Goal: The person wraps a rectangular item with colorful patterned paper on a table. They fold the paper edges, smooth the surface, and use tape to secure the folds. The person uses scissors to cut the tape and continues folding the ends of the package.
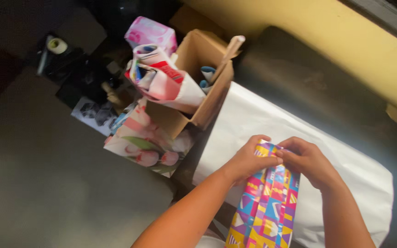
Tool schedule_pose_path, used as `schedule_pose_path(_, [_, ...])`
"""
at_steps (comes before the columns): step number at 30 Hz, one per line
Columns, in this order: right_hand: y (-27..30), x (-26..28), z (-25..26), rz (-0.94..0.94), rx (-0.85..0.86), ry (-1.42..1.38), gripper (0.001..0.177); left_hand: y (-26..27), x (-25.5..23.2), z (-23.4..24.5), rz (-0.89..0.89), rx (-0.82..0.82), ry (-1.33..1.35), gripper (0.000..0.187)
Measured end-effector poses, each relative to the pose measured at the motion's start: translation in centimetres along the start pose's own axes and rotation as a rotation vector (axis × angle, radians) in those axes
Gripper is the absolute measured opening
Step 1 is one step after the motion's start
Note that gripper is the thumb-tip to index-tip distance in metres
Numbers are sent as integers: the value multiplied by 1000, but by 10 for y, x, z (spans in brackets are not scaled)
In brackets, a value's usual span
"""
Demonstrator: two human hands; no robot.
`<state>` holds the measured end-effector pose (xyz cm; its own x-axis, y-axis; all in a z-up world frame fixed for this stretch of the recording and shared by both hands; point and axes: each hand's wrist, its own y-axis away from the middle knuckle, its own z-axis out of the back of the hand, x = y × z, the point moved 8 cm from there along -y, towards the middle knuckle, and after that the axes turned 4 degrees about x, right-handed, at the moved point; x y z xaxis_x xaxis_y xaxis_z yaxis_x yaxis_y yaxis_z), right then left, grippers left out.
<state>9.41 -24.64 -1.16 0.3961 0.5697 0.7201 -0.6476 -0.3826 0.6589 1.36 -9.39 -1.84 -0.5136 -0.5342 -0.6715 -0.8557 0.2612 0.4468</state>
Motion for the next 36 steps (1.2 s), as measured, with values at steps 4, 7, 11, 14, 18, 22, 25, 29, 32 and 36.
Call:
schedule_pose_path(4, [-5,13,-7,37,35,28,28,-4,-6,13,-76,27,-6,70])
schedule_pose_path(7, [-12,16,-9,30,43,-5,28,-8,-9,21,-187,-8,-66,67])
schedule_pose_path(11, [-17,47,4,330,-140,248,35,-20,-17,26,-343,-113,-188,59])
schedule_pose_path(14, [21,72,-8,745,-453,634,46,-33,-21,33,-387,-194,-220,57])
schedule_pose_path(18, [72,45,-45,701,-610,397,42,-44,-20,40,-340,-289,-332,59])
schedule_pose_path(22, [95,36,-86,694,-581,683,48,-42,-24,38,-328,-323,-434,59])
schedule_pose_path(25, [97,40,-86,692,-562,712,50,-40,-43,37,-241,-322,-620,58])
schedule_pose_path(29, [92,42,-89,658,-533,741,51,-41,-62,33,11,-390,-1138,60])
schedule_pose_path(32, [91,41,-98,686,-563,786,49,-32,-81,23,-107,-520,-1418,55])
schedule_pose_path(36, [90,38,-105,679,-565,832,49,-20,-78,15,-377,-481,-1401,66])
